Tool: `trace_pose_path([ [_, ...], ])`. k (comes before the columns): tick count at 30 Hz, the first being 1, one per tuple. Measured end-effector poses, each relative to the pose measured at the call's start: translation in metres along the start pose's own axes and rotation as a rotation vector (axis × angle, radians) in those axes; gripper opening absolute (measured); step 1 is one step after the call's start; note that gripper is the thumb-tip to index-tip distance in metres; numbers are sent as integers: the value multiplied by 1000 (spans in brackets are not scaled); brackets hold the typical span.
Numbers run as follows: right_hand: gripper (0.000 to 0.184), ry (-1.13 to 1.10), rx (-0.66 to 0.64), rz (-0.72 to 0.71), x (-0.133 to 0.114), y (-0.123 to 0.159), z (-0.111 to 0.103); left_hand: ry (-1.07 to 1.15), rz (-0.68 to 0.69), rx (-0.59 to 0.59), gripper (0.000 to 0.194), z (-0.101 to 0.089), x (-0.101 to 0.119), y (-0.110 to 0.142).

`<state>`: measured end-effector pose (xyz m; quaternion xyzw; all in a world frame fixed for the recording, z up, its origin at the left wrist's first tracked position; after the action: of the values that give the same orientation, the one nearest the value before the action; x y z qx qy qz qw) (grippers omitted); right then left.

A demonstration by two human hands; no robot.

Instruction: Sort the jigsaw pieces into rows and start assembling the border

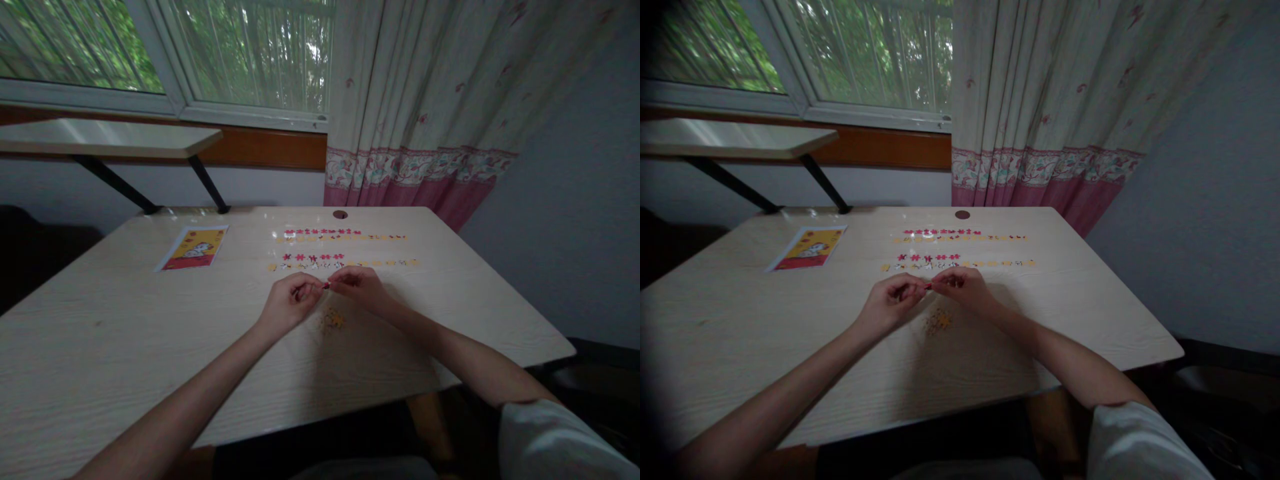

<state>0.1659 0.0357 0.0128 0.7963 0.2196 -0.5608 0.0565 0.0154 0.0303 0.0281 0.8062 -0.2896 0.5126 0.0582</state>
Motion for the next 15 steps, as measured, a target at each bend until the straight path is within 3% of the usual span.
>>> trace_pose_path([
  [7, 22, 47, 41, -23, -7, 2, -3, 92, -58, -11, 19, 0, -5, -1],
  [15, 14, 450, 127, -235, -38, 14, -11, 225, -119, 67, 17, -8, -15, -3],
])
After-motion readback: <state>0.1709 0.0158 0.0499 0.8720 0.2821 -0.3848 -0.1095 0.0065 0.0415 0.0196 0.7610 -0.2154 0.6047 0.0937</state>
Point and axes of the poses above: each hand's wrist, its own y-axis away from the middle knuckle, its own z-axis out of the palm, x = y × z, the point moved 7 cm from there along -y, towards the middle knuckle, and after that the axes turned 13 degrees about -x, right-handed, at the moved point
